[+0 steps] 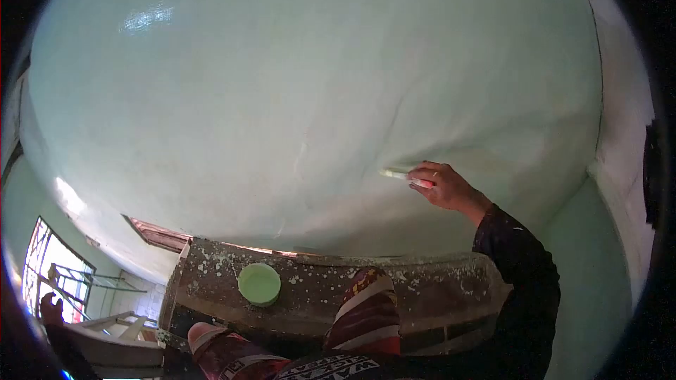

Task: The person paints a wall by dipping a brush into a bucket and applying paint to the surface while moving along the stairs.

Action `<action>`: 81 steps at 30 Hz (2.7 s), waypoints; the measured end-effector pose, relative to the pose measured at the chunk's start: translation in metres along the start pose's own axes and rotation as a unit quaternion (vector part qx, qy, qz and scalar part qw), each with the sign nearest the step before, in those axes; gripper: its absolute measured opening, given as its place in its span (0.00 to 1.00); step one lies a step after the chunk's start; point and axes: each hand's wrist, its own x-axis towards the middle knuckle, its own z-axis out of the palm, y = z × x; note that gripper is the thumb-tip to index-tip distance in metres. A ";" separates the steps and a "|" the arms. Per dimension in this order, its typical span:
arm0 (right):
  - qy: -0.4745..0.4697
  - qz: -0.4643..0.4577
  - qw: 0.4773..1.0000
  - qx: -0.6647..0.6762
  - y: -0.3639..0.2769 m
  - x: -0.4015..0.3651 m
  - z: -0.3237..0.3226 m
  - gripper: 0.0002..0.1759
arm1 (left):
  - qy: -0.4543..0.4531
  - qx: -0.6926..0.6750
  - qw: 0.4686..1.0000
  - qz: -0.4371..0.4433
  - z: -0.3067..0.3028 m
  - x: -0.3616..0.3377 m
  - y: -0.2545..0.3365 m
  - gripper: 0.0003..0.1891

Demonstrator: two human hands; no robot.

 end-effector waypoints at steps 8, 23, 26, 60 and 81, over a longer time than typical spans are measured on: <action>0.341 -0.110 0.899 -0.254 -0.067 0.136 -0.163 0.09 | -0.075 0.027 0.954 -0.290 -0.149 -0.157 0.025 0.19; 0.361 -0.399 0.788 -0.298 -0.275 0.498 0.028 0.05 | -0.096 -0.010 0.934 -0.344 -0.162 -0.155 0.038 0.16; 0.098 -0.394 0.909 -0.092 -0.290 0.440 0.200 0.09 | -0.096 -0.011 0.929 -0.357 -0.174 -0.152 0.053 0.17; 0.409 -0.312 0.842 -0.162 -0.338 0.541 -0.025 0.14 | -0.127 -0.005 0.934 -0.333 -0.166 -0.151 0.042 0.14; 0.465 -0.318 0.782 -0.267 -0.250 0.433 -0.056 0.13 | -0.119 -0.041 0.937 -0.325 -0.164 -0.151 0.040 0.15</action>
